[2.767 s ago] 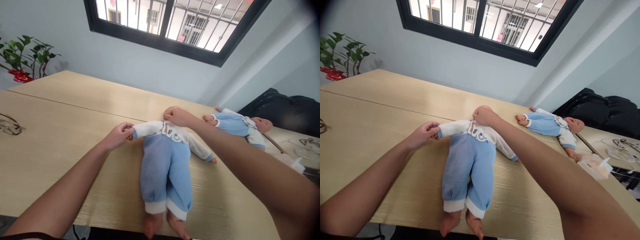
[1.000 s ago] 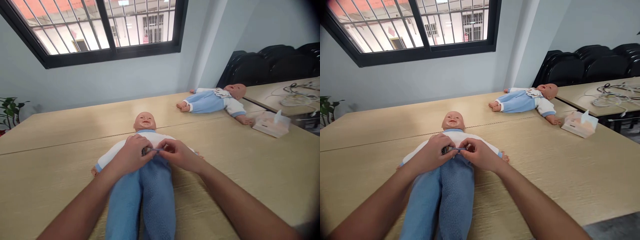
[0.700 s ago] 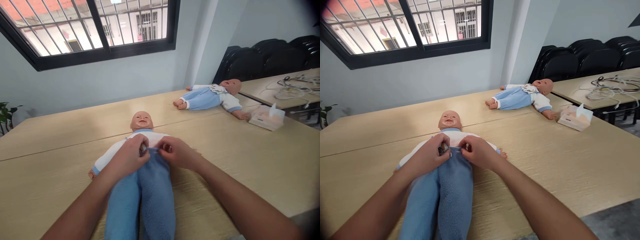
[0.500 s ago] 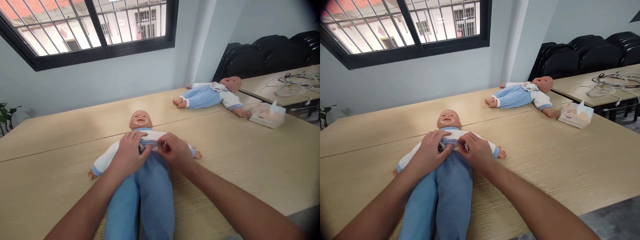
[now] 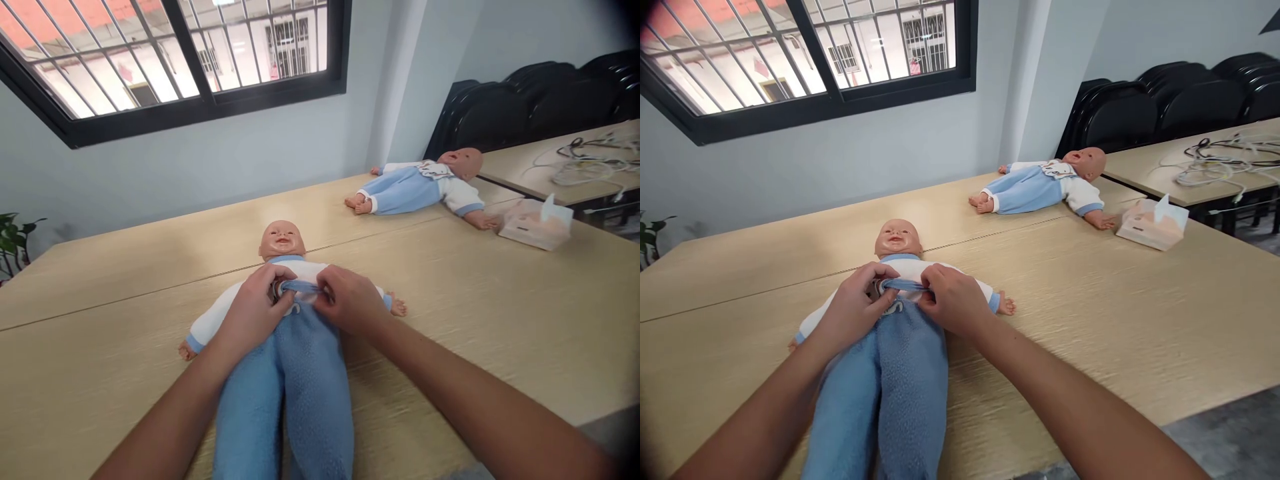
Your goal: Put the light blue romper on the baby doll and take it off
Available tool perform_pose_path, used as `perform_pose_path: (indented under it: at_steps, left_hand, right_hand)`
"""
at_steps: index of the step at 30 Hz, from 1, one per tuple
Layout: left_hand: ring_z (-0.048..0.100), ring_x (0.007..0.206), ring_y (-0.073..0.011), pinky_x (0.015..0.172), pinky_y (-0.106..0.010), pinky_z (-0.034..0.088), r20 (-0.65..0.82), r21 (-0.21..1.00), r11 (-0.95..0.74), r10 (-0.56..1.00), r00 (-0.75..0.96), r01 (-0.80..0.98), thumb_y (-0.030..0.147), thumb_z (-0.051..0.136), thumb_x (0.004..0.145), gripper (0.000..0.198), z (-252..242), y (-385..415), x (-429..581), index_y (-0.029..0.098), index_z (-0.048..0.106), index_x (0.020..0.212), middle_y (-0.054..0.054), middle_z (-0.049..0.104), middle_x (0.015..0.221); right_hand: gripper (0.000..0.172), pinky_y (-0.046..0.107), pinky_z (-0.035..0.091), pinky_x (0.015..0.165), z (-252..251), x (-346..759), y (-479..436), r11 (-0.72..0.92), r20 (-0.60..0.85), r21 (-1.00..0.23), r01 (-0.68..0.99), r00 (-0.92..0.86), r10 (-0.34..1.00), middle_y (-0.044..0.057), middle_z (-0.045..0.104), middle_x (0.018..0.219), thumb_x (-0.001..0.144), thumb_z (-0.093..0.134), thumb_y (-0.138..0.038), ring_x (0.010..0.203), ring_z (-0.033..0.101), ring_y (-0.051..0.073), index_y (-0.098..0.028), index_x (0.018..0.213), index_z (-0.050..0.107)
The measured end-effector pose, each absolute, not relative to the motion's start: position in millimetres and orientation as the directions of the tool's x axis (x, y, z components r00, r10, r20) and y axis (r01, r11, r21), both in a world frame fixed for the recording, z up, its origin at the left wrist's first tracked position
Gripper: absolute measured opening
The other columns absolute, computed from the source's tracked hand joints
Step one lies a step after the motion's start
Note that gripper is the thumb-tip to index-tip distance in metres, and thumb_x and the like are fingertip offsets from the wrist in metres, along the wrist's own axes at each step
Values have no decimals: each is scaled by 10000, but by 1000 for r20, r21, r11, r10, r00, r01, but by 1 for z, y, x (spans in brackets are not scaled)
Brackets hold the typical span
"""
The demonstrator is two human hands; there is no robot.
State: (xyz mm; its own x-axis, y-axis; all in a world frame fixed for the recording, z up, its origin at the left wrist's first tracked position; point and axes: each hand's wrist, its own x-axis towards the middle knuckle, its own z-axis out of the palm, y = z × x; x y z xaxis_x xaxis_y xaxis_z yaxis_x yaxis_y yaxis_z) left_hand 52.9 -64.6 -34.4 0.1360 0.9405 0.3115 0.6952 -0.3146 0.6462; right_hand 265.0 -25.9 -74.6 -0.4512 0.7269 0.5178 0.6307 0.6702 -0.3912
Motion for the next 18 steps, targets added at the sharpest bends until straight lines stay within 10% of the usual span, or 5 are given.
perform_pose_path:
  at_steps: [9, 18]
  left_hand:
    - [637, 917, -202, 845, -345, 501, 404, 565, -448, 882, 242, 693, 153, 600, 908, 147, -33, -61, 48, 238, 678, 1000, -11, 711, 983]
    - [675, 1031, -236, 915, -384, 503, 362, 456, -472, 873, 327, 755, 301, 667, 968, 170, -38, -57, 46, 252, 697, 1127, -20, 756, 1098]
  right_hand:
    - [237, 288, 465, 744, -60, 270, -26, 474, 316, -875, 97, -626, 713, 38, 677, 1025, 1008, 517, -292, 855, 598, 166, -207, 1188, 646]
    - [164, 306, 425, 714, -75, 264, -31, 655, 614, -491, 575, -306, 728, 39, 688, 829, 850, 604, -129, 769, 609, 193, -190, 978, 687]
